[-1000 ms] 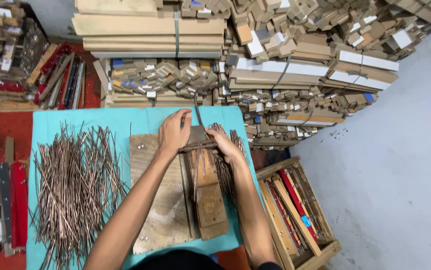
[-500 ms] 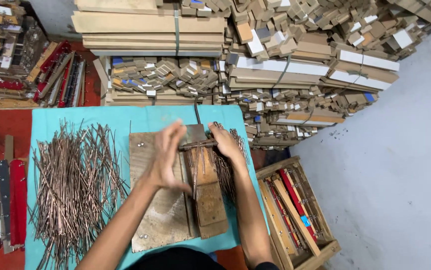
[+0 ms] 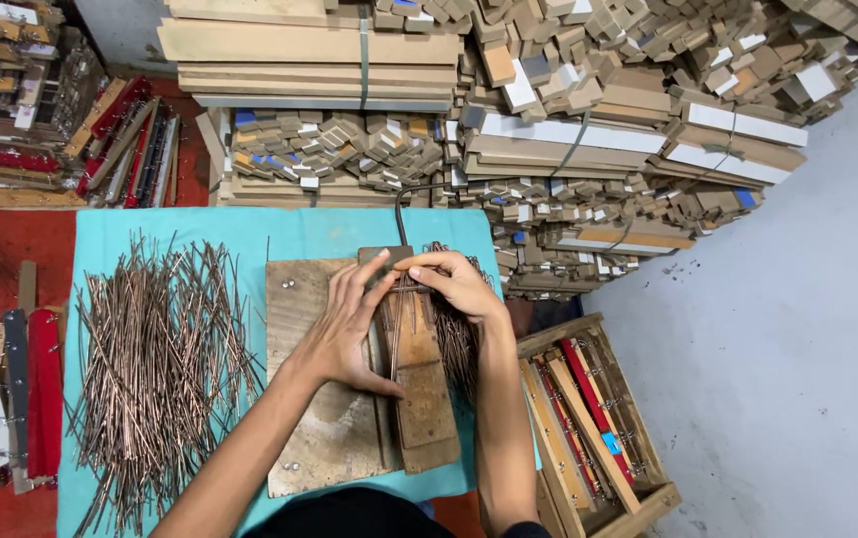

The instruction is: Cutting thin metal rods to length using a manual cutting tool on a workbench

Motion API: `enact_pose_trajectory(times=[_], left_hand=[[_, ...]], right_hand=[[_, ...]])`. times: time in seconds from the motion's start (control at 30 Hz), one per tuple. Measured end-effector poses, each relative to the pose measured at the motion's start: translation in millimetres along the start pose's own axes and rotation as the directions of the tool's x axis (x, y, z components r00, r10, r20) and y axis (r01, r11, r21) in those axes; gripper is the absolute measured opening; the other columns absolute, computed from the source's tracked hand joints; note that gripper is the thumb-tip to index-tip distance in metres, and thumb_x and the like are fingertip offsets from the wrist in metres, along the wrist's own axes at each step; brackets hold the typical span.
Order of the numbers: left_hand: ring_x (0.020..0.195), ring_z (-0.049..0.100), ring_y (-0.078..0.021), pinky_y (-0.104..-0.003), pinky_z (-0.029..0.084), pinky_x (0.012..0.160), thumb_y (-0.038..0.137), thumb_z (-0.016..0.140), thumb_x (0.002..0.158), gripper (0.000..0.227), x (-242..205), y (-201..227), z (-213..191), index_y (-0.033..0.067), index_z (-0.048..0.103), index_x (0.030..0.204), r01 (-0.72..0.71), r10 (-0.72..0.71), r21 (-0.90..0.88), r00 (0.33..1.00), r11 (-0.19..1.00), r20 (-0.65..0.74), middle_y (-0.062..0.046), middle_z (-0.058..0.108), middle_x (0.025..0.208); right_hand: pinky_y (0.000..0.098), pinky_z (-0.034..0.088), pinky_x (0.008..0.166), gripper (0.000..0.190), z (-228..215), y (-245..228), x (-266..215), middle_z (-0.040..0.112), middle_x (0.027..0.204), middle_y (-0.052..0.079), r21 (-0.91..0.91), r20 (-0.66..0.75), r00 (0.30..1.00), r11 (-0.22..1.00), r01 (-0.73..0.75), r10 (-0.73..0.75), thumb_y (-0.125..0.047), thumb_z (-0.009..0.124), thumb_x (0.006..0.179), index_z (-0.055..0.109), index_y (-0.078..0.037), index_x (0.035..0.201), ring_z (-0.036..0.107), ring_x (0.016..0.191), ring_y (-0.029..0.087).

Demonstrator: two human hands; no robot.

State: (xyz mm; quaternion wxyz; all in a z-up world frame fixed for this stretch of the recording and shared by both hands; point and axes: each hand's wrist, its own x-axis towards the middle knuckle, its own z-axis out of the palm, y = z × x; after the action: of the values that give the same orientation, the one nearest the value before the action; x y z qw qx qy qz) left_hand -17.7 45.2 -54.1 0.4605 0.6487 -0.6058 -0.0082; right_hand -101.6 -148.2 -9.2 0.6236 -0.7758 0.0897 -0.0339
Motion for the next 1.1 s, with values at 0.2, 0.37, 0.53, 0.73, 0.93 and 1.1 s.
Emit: enact_pose_trajectory(times=[0.2,0.37,0.53,0.73,0.93,1.1], left_hand=[[0.132,0.031,-0.0358,-0.052,0.025,0.107,0.094,0.058,0.038,0.141,-5,-22,10,0.0227,0.009,0.150,0.089,-0.088,0.009,0.994,0.996,-0.066,-0.022,0.020,0.150],[0.130,0.033,-0.0364,-0.052,0.027,0.105,0.088,0.061,0.047,0.132,-2,-15,-3,0.0132,0.022,0.149,0.210,-0.211,-0.023,0.971,0.977,-0.111,-0.020,0.024,0.148],[0.130,0.032,-0.0376,-0.054,0.025,0.107,0.080,0.063,0.054,0.123,1,-8,-10,0.0097,0.025,0.148,0.254,-0.261,-0.115,0.964,0.960,-0.054,-0.022,0.026,0.146],[0.134,0.030,-0.0389,-0.056,0.021,0.110,0.071,0.062,0.061,0.113,0,-13,-8,0.0090,0.025,0.149,0.293,-0.306,-0.199,0.951,0.935,-0.042,-0.020,0.025,0.148],[0.137,0.027,-0.0393,-0.054,0.017,0.113,0.045,0.056,0.083,0.081,-2,-16,-11,0.0052,0.027,0.148,0.337,-0.385,-0.288,0.914,0.897,-0.129,-0.020,0.028,0.145],[0.132,0.036,-0.0386,-0.050,0.024,0.111,0.027,0.056,0.091,0.058,-1,-19,-7,0.0045,0.040,0.142,0.347,-0.391,-0.222,0.900,0.911,-0.194,-0.019,0.038,0.138]], right_hand=[[0.0332,0.050,0.088,0.025,-5,50,14,0.071,0.103,0.016,0.397,-0.143,0.987,0.918,-0.014,0.076,-0.005,0.064,0.088,0.066,0.000,0.113,0.066,0.096,0.019],[0.0297,0.054,0.084,0.026,-8,80,21,0.071,0.101,0.017,0.573,-0.246,0.960,0.819,0.033,0.133,-0.002,0.065,0.086,0.064,0.001,0.112,0.070,0.090,0.019],[0.0298,0.057,0.084,0.027,-19,91,26,0.071,0.100,0.017,0.645,-0.255,0.956,0.762,0.059,0.143,-0.002,0.067,0.084,0.064,-0.001,0.111,0.071,0.087,0.021],[0.0332,0.057,0.086,0.023,-40,89,25,0.070,0.099,0.016,0.706,-0.387,0.913,0.679,0.202,0.131,-0.004,0.066,0.087,0.063,-0.002,0.110,0.070,0.090,0.024],[0.0288,0.057,0.086,0.022,-61,48,-39,0.068,0.103,0.011,0.582,-0.689,0.717,0.668,0.464,0.103,-0.005,0.062,0.091,0.062,-0.007,0.113,0.068,0.089,0.018],[0.0251,0.058,0.083,0.023,-61,52,-102,0.069,0.097,0.010,0.328,-0.846,0.507,0.910,0.252,0.164,-0.009,0.065,0.090,0.061,-0.003,0.112,0.069,0.085,0.014]])
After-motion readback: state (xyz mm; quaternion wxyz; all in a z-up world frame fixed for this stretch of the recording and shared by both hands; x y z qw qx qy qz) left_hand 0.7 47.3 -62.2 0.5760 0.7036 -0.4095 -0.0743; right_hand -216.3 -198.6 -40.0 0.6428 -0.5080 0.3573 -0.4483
